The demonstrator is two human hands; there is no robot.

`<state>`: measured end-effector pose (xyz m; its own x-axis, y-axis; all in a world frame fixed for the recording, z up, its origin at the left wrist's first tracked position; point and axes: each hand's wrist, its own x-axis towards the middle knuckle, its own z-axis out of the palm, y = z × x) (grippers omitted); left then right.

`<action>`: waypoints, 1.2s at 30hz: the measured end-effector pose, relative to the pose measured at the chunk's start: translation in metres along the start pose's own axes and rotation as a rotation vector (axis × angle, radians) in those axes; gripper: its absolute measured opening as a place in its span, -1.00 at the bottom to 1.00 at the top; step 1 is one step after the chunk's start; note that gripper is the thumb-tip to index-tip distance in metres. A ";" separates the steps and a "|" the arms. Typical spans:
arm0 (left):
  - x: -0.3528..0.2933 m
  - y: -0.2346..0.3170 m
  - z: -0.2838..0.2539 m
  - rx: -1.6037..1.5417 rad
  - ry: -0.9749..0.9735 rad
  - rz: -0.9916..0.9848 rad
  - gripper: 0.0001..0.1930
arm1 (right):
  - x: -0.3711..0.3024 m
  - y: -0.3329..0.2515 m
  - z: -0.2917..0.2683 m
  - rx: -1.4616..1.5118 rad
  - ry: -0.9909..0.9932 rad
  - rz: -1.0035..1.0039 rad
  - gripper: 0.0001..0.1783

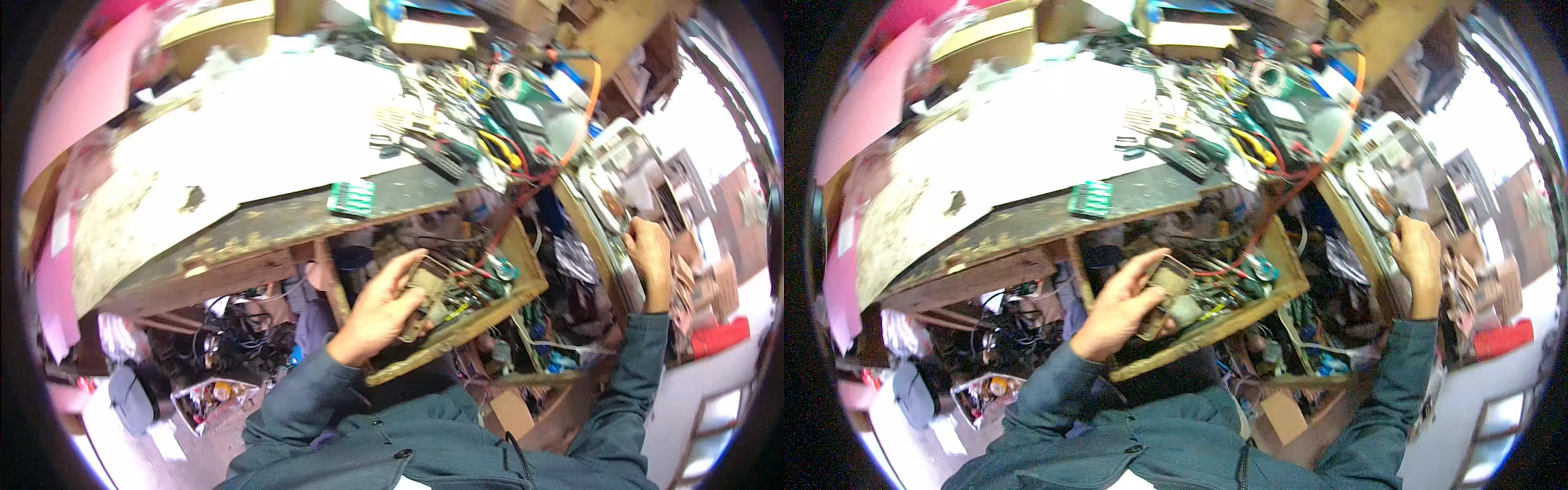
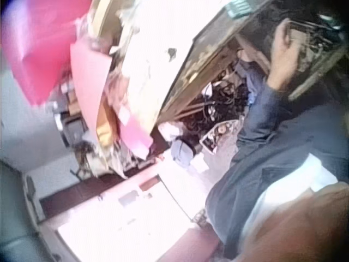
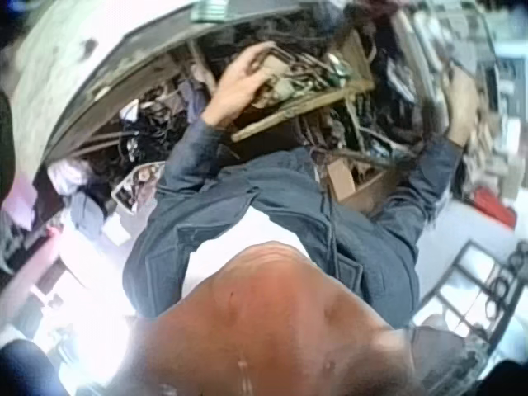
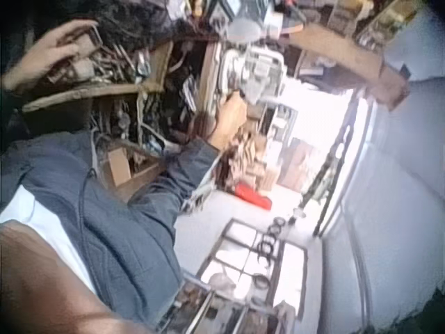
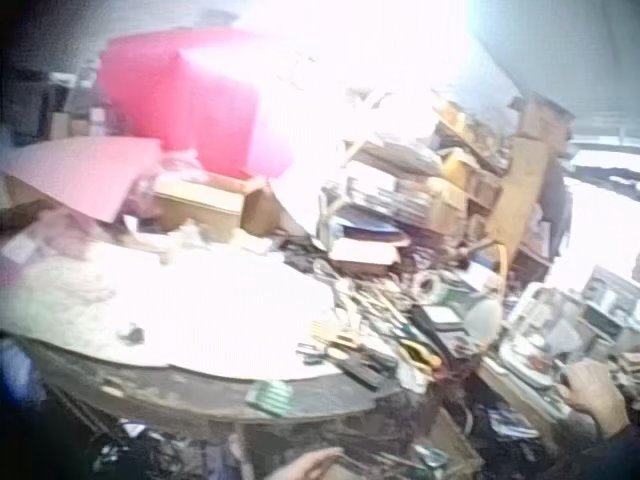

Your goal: The person disassembles a small electronic device, removes the battery, and then reassembles it by inserting the battery and closing the case. The person also briefly handles a small circuit board and a roll of tape.

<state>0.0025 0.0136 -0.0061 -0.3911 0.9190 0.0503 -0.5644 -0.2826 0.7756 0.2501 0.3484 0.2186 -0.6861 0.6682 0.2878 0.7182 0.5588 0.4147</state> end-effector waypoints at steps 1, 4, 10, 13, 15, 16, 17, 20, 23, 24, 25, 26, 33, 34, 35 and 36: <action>-0.001 0.002 0.001 0.001 0.011 -0.018 -0.42 | 0.013 -0.019 -0.001 0.109 0.064 -0.119 -0.84; -0.003 0.003 0.004 -0.006 0.029 -0.035 -0.45 | 0.036 -0.109 -0.035 0.431 0.169 -0.521 -0.92; 0.009 -0.012 -0.008 0.361 0.108 0.088 -0.45 | 0.084 -0.303 -0.066 0.681 0.344 -1.011 -0.88; 0.007 -0.005 -0.001 0.255 0.115 0.038 -0.44 | 0.101 -0.374 -0.074 0.678 0.312 -1.062 -0.83; 0.007 -0.004 0.002 0.183 0.129 0.038 -0.43 | 0.111 -0.402 -0.078 0.563 0.293 -1.096 -0.86; 0.005 -0.001 0.003 0.186 0.146 0.023 -0.43 | 0.113 -0.414 -0.081 0.495 0.268 -1.138 -0.86; 0.004 0.003 0.008 0.189 0.150 0.004 -0.43 | 0.116 -0.420 -0.076 0.450 0.330 -1.155 -0.87; 0.006 0.002 0.009 0.193 0.151 0.014 -0.44 | 0.113 -0.428 -0.074 0.359 0.478 -1.188 -0.87; 0.002 0.001 0.005 0.175 0.145 0.015 -0.46 | 0.105 -0.435 -0.076 0.388 0.463 -1.178 -0.87; 0.001 0.001 0.006 0.170 0.147 0.022 -0.46 | 0.108 -0.440 -0.077 0.411 0.394 -1.155 -0.87; 0.004 -0.001 0.004 0.206 0.136 0.038 -0.46 | 0.111 -0.439 -0.079 0.429 0.328 -1.130 -0.88; 0.006 -0.002 0.004 0.242 0.121 0.051 -0.46 | 0.113 -0.430 -0.077 0.489 0.338 -1.095 -0.88; 0.001 0.003 0.007 0.448 0.175 0.074 -0.44 | 0.070 -0.305 -0.059 0.871 0.355 -0.858 -0.91; -0.002 0.007 0.012 0.403 0.183 0.110 -0.44 | 0.062 -0.282 -0.052 0.947 0.337 -0.848 -0.89; -0.005 0.013 0.020 0.342 0.151 0.049 -0.43 | 0.057 -0.252 -0.038 0.873 0.387 -0.797 -0.87; -0.008 0.017 0.023 0.291 0.142 -0.008 -0.43 | 0.053 -0.225 -0.019 0.839 0.432 -0.739 -0.87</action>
<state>0.0122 0.0077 0.0211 -0.4964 0.8676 -0.0284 -0.3439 -0.1665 0.9241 0.0501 0.2483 0.1569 -0.8315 -0.0800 0.5497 -0.1244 0.9913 -0.0439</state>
